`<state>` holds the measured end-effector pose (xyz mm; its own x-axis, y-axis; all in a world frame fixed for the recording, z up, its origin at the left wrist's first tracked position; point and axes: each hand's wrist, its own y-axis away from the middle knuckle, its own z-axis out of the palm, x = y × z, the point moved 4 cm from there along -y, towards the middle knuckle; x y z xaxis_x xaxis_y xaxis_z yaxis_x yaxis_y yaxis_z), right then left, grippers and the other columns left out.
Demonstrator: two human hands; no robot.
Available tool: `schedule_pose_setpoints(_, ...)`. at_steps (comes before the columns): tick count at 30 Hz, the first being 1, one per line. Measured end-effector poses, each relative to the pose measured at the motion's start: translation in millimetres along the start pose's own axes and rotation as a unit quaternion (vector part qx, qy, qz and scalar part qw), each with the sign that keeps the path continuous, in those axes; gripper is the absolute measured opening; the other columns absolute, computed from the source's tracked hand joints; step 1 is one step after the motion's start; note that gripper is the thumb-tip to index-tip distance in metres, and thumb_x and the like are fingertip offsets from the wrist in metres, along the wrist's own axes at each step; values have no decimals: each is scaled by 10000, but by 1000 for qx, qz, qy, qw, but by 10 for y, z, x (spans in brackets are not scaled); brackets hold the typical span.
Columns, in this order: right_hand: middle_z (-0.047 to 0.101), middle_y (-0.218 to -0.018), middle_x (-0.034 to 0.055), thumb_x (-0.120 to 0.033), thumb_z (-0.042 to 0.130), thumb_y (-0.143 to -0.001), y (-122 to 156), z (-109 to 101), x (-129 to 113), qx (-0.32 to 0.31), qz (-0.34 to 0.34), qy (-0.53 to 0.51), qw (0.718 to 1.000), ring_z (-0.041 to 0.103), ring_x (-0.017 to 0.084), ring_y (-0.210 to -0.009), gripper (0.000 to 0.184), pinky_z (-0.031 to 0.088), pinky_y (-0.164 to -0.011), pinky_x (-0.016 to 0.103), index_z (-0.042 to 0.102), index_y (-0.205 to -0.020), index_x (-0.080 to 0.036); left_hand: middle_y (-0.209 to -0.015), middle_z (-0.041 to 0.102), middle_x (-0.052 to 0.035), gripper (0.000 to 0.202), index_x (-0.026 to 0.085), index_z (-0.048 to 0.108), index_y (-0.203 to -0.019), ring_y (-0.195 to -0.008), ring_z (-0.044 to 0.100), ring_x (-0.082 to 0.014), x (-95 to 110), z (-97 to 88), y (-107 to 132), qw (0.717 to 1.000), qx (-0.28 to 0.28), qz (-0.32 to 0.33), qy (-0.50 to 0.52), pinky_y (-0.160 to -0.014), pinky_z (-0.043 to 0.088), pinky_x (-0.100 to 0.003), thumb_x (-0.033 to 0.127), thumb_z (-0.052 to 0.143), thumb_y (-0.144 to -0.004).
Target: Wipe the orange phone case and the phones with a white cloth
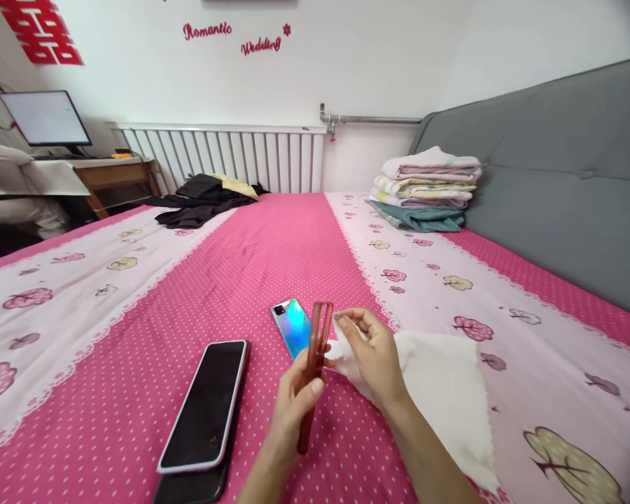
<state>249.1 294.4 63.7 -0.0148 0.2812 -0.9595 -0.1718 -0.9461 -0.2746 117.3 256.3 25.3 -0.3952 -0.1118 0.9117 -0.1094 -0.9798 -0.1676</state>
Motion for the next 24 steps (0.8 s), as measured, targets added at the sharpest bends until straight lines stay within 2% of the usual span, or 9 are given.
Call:
schedule_pose_setpoints(3,669,-861,36,-374,585,-811,-7,-30,-25,20,-14,39,999,623,174,-826,195,472,-736,271,591,-866,-186,-1229,597,-96,578,206,603,-1210,-1157,508,-309,-7,69,33,1000,-21,-3,-18,-988,374,-395,462,668,-696)
schedule_pose_setpoints(7,644,-787,25,-377,561,-818,-28,-92,17,70,-32,96,992,613,168,-747,191,465,-671,265,553,-850,-189,-1369,477,-115,634,204,542,-1281,-1253,422,-346,-80,87,54,997,-45,3,-60,-1032,342,-449,459,659,-712)
schedule_pose_setpoints(13,595,-660,-24,-379,576,-797,-17,-137,72,82,-39,146,985,551,136,-583,186,424,-555,239,514,-788,-204,-1392,436,-116,659,234,521,-1295,-1319,322,-366,-121,74,91,980,-38,43,-189,-1077,261,-510,341,709,-672)
schedule_pose_setpoints(18,534,-561,-45,-422,607,-763,-13,-144,123,81,10,69,994,513,125,-531,280,408,-514,234,459,-666,-205,-1375,430,-101,734,278,421,-1364,-1291,363,-333,-109,92,128,956,-55,100,-272,-1086,236,-513,213,672,-677)
schedule_pose_setpoints(22,440,-481,-79,-427,641,-723,-1,-89,151,64,57,-28,996,424,91,-437,347,364,-434,213,401,-600,-209,-1356,428,-85,751,302,389,-1377,-1278,377,-316,-99,97,132,951,-66,124,-276,-1077,256,-506,183,640,-679)
schedule_pose_setpoints(24,442,-477,-80,-409,670,-682,19,-40,154,41,69,-42,996,416,88,-422,351,363,-410,212,398,-587,-209,-1362,417,-82,752,305,382,-1379,-1285,369,-318,-84,89,127,951,-63,132,-272,-1077,252,-515,171,622,-679)
